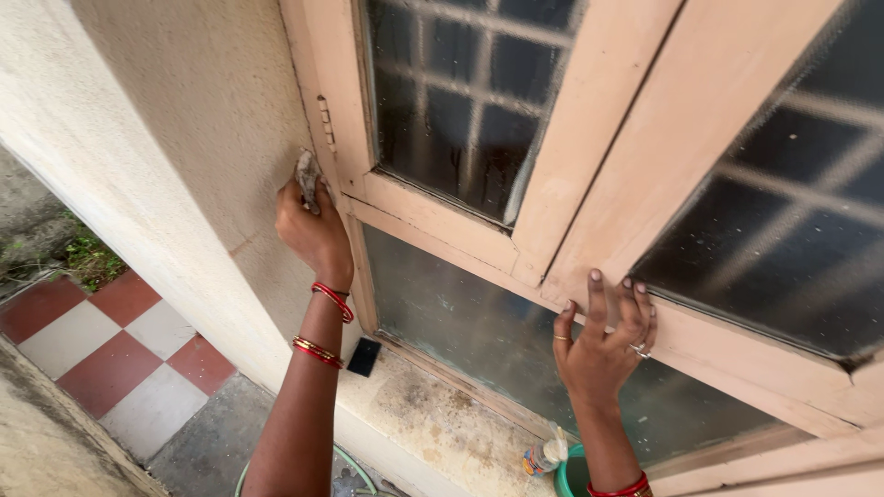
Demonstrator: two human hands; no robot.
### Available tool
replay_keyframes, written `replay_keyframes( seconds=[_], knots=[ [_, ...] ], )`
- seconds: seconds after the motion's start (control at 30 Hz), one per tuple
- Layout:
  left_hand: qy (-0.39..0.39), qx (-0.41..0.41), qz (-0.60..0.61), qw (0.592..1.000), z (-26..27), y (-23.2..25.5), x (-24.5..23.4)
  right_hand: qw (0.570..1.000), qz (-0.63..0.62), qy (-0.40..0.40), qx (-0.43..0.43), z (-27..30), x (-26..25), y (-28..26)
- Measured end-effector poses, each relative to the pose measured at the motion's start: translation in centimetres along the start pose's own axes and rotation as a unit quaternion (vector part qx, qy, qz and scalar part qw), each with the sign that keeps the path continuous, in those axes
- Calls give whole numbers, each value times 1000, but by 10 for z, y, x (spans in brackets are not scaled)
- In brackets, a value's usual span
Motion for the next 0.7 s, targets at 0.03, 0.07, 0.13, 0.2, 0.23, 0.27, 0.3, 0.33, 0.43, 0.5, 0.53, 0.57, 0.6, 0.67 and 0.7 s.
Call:
replay_keyframes(
  seconds=[0.03,0.07,0.13,0.2,0.23,0.27,0.3,0.33,0.43,0.5,0.53,0.57,0.6,0.67,0.7],
  knots=[
    [3,1,-1,1000,-3,-4,8,1000,-3,2,-1,0,1,-1],
    [-3,-26,-2,1000,-4,-9,19,1000,-8,1,4,0,1,0],
    [-9,-54,-3,999,-2,-15,30,1000,-14,1,7,1,2,-1],
    [-96,-126,3,987,11,-18,51,1000,-27,8,7,1,4,-1],
    [-95,-128,2,987,15,-17,51,1000,-27,7,5,0,5,-1],
    [-77,-74,16,994,19,-10,48,1000,-28,9,6,1,6,-1],
    [-60,-19,30,998,21,-4,44,1000,-28,12,6,2,7,-1],
    [-61,-20,29,998,22,-4,46,1000,-28,9,6,3,8,-1],
    [-1,29,27,999,25,1,45,999,-29,17,4,3,12,-3],
    [-34,-34,30,998,31,-2,52,999,-35,38,7,2,14,-4],
    [-34,-35,30,998,36,-1,51,999,-36,38,6,1,16,-5],
    [-62,-62,33,996,43,-3,53,998,-36,42,12,1,17,-6],
    [-90,-89,35,991,50,-5,55,998,-36,46,17,1,17,-6],
    [-85,-86,40,992,66,-1,54,998,-37,41,19,1,18,-5],
    [-79,-82,45,992,73,1,52,998,-37,36,21,2,18,-5]
  ],
)
Point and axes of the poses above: each hand's wrist, its own z-axis away from the middle knuckle, its own x-axis out of the palm, y = z × x, the point moved 6 cm from there along -z, towards the middle knuckle, and after that the axes turned 9 degrees about -x, right-handed, at the moved point
